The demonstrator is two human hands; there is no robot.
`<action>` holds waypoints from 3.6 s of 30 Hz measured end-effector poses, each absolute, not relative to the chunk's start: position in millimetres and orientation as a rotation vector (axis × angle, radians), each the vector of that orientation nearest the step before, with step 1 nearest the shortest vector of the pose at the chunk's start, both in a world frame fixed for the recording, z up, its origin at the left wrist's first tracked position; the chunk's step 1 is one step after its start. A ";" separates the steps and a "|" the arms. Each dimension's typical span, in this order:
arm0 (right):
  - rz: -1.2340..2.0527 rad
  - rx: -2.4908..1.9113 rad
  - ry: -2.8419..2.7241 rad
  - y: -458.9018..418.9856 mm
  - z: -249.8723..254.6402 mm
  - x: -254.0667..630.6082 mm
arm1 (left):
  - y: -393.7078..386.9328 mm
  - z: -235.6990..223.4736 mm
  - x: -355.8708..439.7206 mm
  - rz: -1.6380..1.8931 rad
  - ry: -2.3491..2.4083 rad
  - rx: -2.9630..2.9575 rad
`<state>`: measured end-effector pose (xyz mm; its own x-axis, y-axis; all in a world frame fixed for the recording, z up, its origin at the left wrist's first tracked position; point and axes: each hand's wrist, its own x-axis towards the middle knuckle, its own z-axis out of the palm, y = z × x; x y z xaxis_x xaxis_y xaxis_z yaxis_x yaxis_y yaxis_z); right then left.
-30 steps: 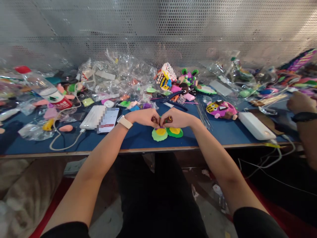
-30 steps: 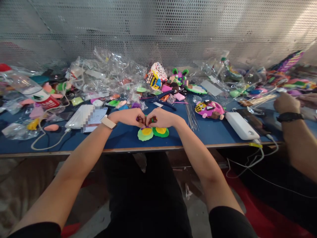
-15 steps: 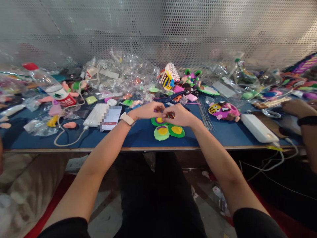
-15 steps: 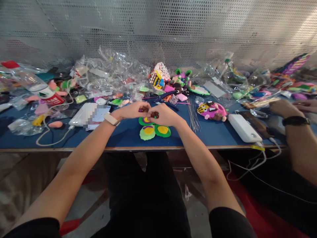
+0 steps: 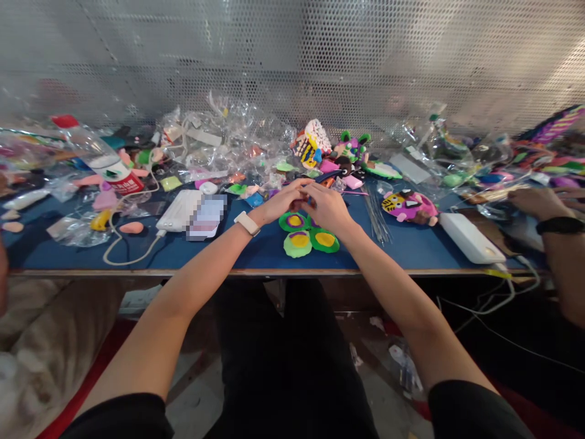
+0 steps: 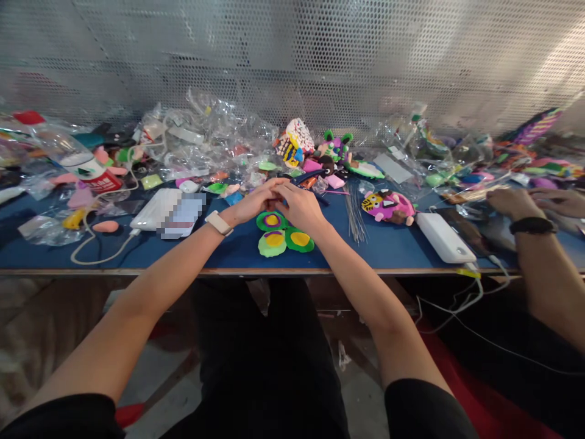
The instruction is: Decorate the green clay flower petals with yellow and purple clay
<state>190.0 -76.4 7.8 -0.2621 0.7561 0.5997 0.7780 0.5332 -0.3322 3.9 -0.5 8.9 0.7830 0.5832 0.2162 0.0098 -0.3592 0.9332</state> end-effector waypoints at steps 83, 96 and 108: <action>1.243 -1.005 -1.495 -41.3 9.5 200.1 | -8.1 17.4 -20.2 0.862 0.794 3.018; 1.461 -1.013 -1.210 -48.6 19.5 211.6 | -21.5 11.7 -15.9 0.998 0.704 2.933; 1.388 -0.963 -1.192 -53.9 12.8 201.4 | -12.6 13.0 -28.3 1.020 0.711 2.835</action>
<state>201.4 -53.9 12.8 -0.1561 0.9867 0.0456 -0.1939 0.0147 -0.9809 -28.3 -12.6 13.0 0.6777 0.4355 0.5925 0.4055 -0.8935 0.1929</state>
